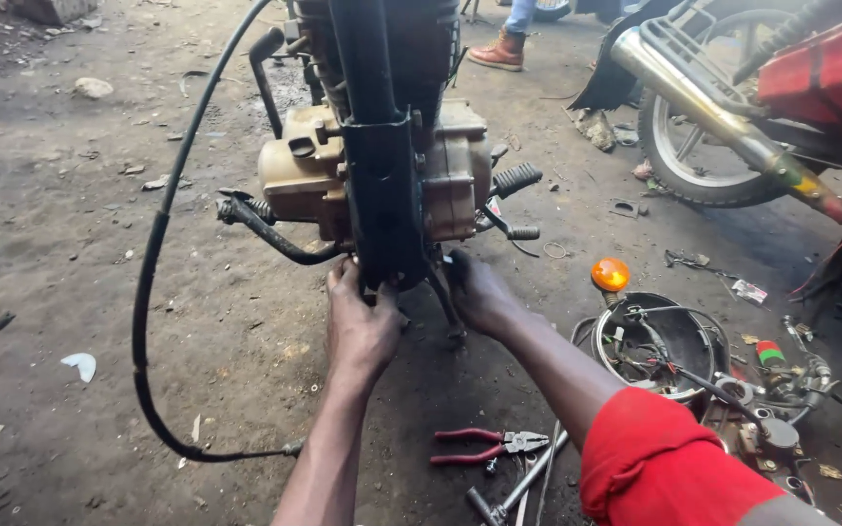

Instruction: Repairing a motorcycle engine and frame using various hand tools like wrenches and pliers

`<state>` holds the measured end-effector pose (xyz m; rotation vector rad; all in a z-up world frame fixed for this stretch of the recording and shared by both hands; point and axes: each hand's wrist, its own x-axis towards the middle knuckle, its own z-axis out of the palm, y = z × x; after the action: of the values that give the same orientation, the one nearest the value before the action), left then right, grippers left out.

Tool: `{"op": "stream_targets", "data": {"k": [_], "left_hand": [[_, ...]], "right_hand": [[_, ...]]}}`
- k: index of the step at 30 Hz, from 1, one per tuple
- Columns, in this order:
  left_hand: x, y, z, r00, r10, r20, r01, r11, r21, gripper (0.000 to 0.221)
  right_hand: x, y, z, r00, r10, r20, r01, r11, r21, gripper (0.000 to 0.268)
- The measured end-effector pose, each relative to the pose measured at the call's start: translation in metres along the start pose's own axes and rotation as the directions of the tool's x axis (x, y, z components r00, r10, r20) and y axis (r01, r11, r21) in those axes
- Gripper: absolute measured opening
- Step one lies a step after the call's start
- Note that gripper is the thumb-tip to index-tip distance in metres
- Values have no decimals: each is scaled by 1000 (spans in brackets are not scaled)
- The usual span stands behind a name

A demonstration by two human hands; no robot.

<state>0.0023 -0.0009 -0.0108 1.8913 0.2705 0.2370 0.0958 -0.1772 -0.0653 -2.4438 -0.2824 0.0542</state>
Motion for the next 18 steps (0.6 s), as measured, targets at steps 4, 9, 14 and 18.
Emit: {"op": "stream_targets", "data": {"k": [4,9,14,18], "left_hand": [[8,-6,4,1000,-26,-4,26,999,26,56],[6,1,-2,999,-24,24,23,1000,13,53],[4,1,-3,999,-30,22,30,999,23,52],[-11,21,-12,997,-72,22,72,997,7,55]], "right_hand": [[-4,-8,-1,994,110,19,-110,993,32,35],[1,-17,12,992,3,-130,19,985,171,39],[-10,-47,-14,983,124,134,-153,959,238,45],[-26,-69,-62,858,304,413,-479,763,435,18]]}}
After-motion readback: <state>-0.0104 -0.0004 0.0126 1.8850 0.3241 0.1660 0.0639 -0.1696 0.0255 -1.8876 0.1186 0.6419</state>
